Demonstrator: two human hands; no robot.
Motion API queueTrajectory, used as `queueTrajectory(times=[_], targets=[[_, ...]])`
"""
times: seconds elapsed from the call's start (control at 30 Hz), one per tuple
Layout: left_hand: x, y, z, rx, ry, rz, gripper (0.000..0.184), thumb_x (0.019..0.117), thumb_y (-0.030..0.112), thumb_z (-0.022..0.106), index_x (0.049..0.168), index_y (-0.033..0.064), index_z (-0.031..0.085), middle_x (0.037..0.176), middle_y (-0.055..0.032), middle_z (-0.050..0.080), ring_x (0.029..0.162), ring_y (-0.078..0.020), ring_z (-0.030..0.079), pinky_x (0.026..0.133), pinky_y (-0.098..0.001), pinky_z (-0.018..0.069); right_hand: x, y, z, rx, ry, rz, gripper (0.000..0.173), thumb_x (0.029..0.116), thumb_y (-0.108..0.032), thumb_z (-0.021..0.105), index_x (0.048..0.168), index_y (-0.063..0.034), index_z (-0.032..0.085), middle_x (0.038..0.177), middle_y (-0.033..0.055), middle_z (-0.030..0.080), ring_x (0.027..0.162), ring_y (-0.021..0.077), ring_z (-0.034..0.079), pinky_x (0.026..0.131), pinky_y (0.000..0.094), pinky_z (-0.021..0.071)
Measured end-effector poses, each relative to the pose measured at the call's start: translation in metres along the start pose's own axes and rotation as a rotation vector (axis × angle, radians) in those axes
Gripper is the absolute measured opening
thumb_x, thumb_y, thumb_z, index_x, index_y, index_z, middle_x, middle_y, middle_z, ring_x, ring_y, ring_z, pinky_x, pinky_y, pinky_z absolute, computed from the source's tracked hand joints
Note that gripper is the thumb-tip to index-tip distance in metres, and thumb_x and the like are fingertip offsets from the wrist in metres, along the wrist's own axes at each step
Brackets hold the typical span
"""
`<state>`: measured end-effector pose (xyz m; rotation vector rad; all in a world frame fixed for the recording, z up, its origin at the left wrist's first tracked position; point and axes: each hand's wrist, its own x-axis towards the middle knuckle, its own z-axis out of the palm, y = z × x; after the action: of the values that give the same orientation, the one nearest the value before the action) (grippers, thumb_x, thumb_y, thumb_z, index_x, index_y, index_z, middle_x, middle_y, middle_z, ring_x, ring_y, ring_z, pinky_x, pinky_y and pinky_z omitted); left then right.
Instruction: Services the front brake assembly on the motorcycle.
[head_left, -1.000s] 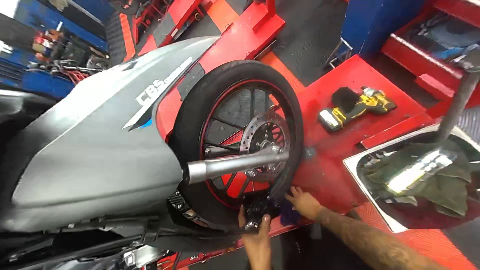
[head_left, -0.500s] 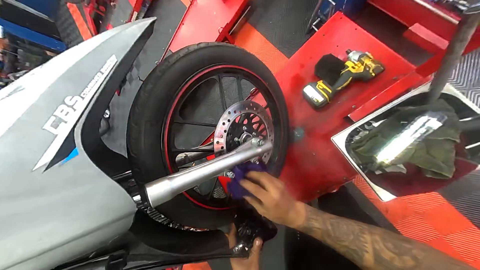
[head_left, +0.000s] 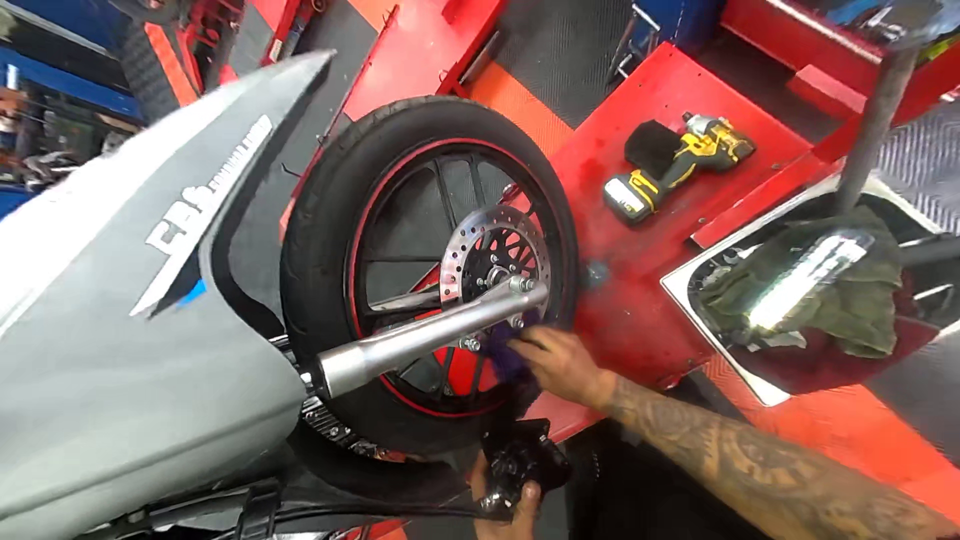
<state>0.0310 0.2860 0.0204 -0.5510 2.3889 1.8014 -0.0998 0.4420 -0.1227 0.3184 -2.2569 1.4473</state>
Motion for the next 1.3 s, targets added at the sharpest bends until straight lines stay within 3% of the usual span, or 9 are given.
queueTrajectory(times=[0.13,0.17,0.27,0.57,0.8,1.3], targets=[[0.017,-0.009,0.024,-0.026,0.138,0.035,0.081,0.0796,0.015,0.079,0.145,-0.0085,0.038,0.126,-0.0129,0.064,0.110,-0.0105,0.066,0.095,-0.0265,0.0573,-0.044,0.054,-0.041,-0.197,-0.175,0.326,0.015,0.0928,-0.011,0.066,0.105,-0.0062,0.074,0.105,0.0153,0.068,0.086,0.0310,0.071,0.070,0.0506,0.0613],[0.025,-0.011,0.029,-0.040,0.167,0.052,0.080,0.0797,0.014,0.078,0.145,-0.0076,0.038,0.126,-0.0137,0.064,0.110,-0.0125,0.067,0.095,-0.0283,0.0581,-0.050,0.062,-0.049,-0.239,-0.220,0.395,0.017,0.0935,-0.013,0.067,0.107,-0.0048,0.072,0.106,0.0171,0.067,0.087,0.0335,0.070,0.070,0.0529,0.0608],[0.047,-0.015,0.041,-0.100,0.218,0.101,0.077,0.0811,0.012,0.077,0.146,-0.0060,0.039,0.125,-0.0147,0.064,0.109,-0.0152,0.067,0.094,-0.0312,0.0591,-0.073,0.088,-0.069,-0.337,-0.382,0.550,0.035,0.0946,-0.017,0.069,0.129,-0.0088,0.068,0.116,0.0183,0.067,0.098,0.0372,0.069,0.080,0.0572,0.0593],[0.077,-0.015,0.063,-0.209,0.320,0.161,0.073,0.0837,0.002,0.073,0.148,-0.0030,0.039,0.128,-0.0135,0.063,0.112,-0.0136,0.066,0.095,-0.0285,0.0578,-0.096,0.116,-0.068,-0.398,-0.844,0.758,0.041,0.0952,-0.030,0.068,0.133,-0.0153,0.067,0.126,0.0133,0.066,0.108,0.0342,0.067,0.089,0.0555,0.0567],[0.080,-0.016,0.068,-0.236,0.367,0.155,0.071,0.0835,0.004,0.073,0.147,-0.0024,0.040,0.126,-0.0125,0.064,0.110,-0.0130,0.067,0.093,-0.0283,0.0585,-0.096,0.117,-0.061,-0.351,-0.922,0.814,0.043,0.0965,-0.032,0.067,0.136,-0.0155,0.065,0.129,0.0137,0.065,0.110,0.0352,0.067,0.092,0.0566,0.0549],[0.090,-0.017,0.075,-0.285,0.389,0.142,0.076,0.0821,0.011,0.078,0.146,-0.0022,0.039,0.125,-0.0108,0.064,0.110,-0.0118,0.066,0.094,-0.0283,0.0578,-0.111,0.130,-0.057,-0.313,-0.878,0.854,0.042,0.0977,-0.033,0.067,0.136,-0.0155,0.065,0.130,0.0135,0.066,0.111,0.0356,0.067,0.093,0.0579,0.0547]])
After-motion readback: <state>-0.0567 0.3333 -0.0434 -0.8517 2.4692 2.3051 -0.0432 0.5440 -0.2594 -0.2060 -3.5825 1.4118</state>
